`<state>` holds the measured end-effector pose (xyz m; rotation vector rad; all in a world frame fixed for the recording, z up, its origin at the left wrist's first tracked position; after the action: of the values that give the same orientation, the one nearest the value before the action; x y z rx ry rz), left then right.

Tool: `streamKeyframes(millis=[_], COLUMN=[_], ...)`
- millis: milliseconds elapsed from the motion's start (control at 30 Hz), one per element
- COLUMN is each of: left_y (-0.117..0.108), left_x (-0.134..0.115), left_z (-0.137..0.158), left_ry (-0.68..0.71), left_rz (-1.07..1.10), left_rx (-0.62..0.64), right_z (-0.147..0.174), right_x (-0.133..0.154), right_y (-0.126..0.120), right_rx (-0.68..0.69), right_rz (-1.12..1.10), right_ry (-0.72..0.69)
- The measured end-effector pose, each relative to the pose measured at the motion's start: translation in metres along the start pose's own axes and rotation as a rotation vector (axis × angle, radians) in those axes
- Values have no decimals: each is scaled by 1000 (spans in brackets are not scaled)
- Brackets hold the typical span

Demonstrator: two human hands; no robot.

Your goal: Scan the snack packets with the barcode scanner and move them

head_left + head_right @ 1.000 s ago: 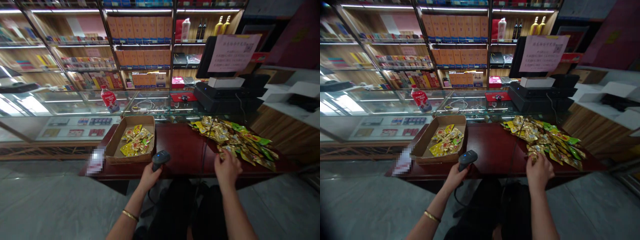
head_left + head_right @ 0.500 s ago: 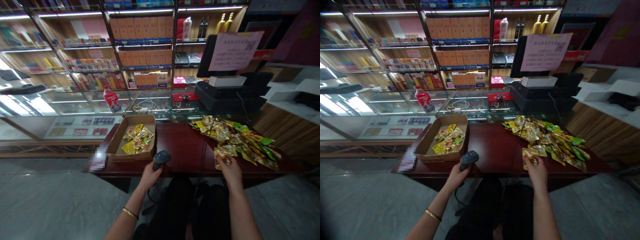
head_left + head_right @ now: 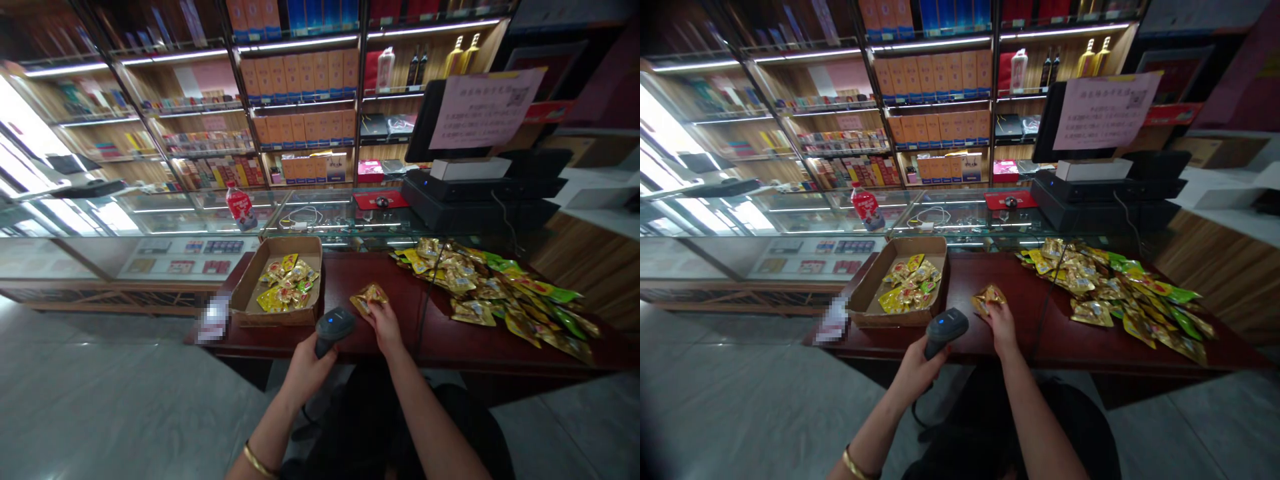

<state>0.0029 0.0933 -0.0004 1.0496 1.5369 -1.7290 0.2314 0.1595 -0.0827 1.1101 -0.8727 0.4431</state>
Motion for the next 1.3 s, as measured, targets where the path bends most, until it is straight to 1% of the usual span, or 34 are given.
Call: streamKeyframes(millis=[100,233,367,500,733,933,1133,1300], left_y=[-2,2,4,3,4,4,13,24], left_x=[-2,-5,-7,-4,-8,-7,5,3], left_z=[0,1,3,3,2,0,-14,-19], left_ry=[6,28,36,22,32,37,8,9], left_rz=[-56,-107,-101,-110,-82,-79,-70,-60], left_rx=[10,42,40,28,46,23,-3,17], right_z=[0,-2,-4,-9,-14,-13,-13,-7], right_x=[-4,-8,-10,-15,-21,-19,-19,-15], right_y=[-6,-9,-9,-8,-13,-14,-16,-9], right_rx=[25,42,51,96,123,102,31,64], right_rz=[-32,-42,-49,-37,-27,-11,20,-23], right_ry=[-38,-26,-36,-40,-51,-62,-21,-6])
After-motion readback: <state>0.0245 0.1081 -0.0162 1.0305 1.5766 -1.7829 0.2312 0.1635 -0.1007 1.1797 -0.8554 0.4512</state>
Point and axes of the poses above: each hand's wrist, its own z-axis away from the middle knuckle, its own y-axis out of the palm, x = y × z, the point moved 10 cm from there along -z, towards the middle knuckle, and after that the axes turned 8 degrees about -z, right-handed, at the moved point
